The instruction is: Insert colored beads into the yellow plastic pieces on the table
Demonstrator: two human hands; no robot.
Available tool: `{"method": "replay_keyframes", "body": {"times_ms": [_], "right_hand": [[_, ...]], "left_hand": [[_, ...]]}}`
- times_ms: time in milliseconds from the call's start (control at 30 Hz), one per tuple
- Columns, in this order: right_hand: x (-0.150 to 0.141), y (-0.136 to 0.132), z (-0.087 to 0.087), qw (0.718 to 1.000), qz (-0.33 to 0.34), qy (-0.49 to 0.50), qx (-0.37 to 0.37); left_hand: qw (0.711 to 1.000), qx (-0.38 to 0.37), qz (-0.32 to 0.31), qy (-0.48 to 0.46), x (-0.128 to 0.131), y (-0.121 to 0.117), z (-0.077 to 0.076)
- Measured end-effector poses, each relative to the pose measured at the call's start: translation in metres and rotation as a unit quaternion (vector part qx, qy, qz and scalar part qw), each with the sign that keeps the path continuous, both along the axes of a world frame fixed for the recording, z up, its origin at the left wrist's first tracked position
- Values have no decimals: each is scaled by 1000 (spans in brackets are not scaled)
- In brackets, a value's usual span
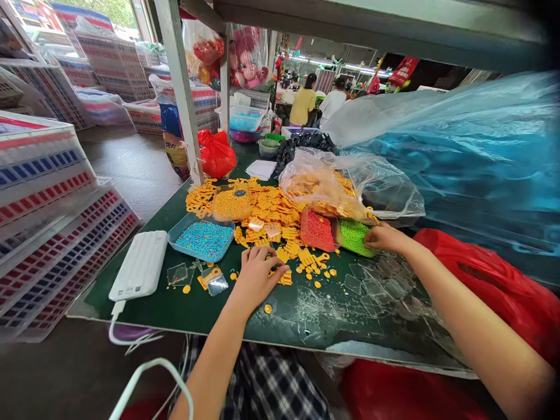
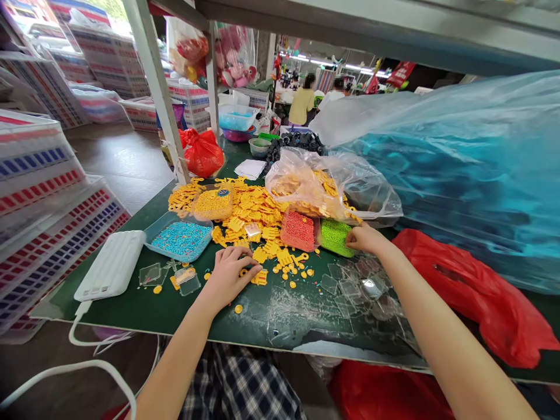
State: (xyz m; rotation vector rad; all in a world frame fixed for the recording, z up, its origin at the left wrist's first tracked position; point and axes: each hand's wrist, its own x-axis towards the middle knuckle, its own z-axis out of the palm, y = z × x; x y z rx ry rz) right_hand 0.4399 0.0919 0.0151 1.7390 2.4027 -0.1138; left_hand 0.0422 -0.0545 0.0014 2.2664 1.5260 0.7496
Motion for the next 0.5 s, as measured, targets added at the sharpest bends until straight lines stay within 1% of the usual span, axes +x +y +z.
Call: {"method": "replay_keyframes", "body": {"times_ms": [100,167,233,333,400,467,500], "right_hand": [[-1,-4,5,999,16,19,28],[-8,-12,9,998,32,37,50],[-22,-25,13,994,56,61,69],[-52,-54,16,985,98,99,101],[-69,-74,18,970,124,119,173],[-81,-88,21,952,118,139,246],[-85,-93,22,945,113,153,267]], "left_hand": [[1000,5,9,8,0,1,-2],[1000,8,10,11,0,1,-3],[1000,12,2,12,0,2,-5],[1000,15,-14,16,-1,3,-8],[999,17,-21,21,-1,4,-10],[999,20,-24,26,-1,5,-12],[999,23,-24,27,0,5,-13]]}}
